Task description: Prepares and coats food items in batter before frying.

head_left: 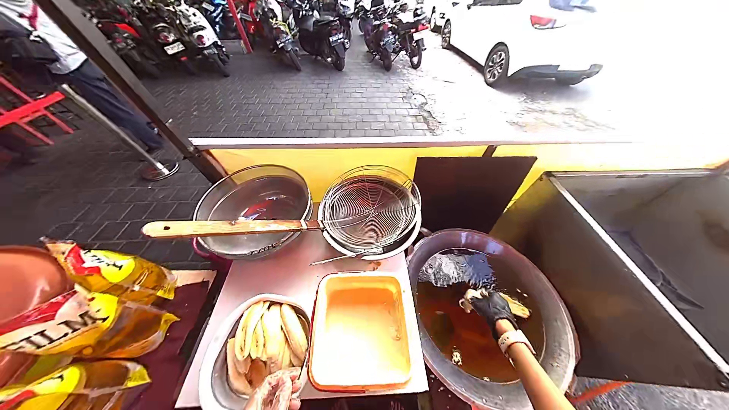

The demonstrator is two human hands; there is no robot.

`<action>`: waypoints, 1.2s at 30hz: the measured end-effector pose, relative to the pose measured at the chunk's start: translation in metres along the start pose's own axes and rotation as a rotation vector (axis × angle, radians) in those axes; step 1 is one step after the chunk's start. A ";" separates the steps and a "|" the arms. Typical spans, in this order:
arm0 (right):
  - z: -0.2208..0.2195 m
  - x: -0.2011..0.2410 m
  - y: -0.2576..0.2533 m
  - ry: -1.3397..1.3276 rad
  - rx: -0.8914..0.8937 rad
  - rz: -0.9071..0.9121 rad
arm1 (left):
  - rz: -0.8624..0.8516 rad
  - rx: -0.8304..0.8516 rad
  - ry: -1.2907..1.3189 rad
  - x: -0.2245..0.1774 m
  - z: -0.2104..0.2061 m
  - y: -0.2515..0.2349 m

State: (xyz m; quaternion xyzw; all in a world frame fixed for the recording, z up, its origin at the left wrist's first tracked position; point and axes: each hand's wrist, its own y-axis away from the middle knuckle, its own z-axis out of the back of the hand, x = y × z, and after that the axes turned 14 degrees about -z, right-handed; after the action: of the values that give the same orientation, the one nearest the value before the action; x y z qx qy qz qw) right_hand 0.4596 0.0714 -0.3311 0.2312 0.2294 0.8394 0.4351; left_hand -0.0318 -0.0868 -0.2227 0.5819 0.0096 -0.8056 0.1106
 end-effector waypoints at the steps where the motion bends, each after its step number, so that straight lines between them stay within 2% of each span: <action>1: -0.019 -0.012 -0.018 0.005 -0.002 -0.033 | 0.023 -0.008 -0.017 -0.003 -0.001 0.001; 5: -0.063 -0.031 -0.044 0.145 0.061 -0.106 | 0.039 -0.057 -0.050 -0.021 -0.006 -0.003; 8: -0.047 -0.008 -0.023 0.291 0.024 -0.032 | -0.036 -0.094 -0.249 -0.019 -0.010 -0.022; 10: -0.013 0.021 0.019 0.253 -0.091 0.088 | -0.106 -0.119 -0.464 -0.014 -0.016 -0.035; 13: 0.045 0.081 0.130 0.199 -0.164 0.340 | -0.182 -0.139 -0.589 -0.002 -0.034 -0.052; 15: 0.044 0.113 0.187 0.272 -0.151 0.524 | -0.150 -0.094 -0.567 0.000 -0.043 -0.057; 18: -0.009 0.152 0.235 0.582 0.030 0.670 | -0.198 -0.153 -0.537 0.013 -0.056 -0.056; 21: -0.079 0.168 0.240 0.807 0.051 0.572 | -0.286 -0.224 -0.518 0.024 -0.063 -0.053; 23: -0.105 0.170 0.231 0.891 0.049 0.499 | -0.296 -0.233 -0.497 0.027 -0.063 -0.053; 27: -0.102 0.178 0.227 0.988 0.109 0.494 | -0.297 -0.232 -0.473 0.030 -0.062 -0.055; 30: -0.087 0.190 0.232 1.031 0.175 0.557 | -0.292 -0.210 -0.450 0.033 -0.059 -0.055; 33: -0.082 0.191 0.228 0.951 0.194 0.661 | -0.279 -0.189 -0.441 0.034 -0.058 -0.056; 36: -0.072 0.194 0.244 0.829 0.154 0.675 | -0.274 -0.173 -0.442 0.032 -0.056 -0.057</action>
State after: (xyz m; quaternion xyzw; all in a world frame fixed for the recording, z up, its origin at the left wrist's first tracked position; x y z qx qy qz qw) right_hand 0.1650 0.0945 -0.2079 -0.0275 0.3557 0.9342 -0.0043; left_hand 0.0006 -0.0287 -0.2778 0.3735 0.1326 -0.9168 0.0495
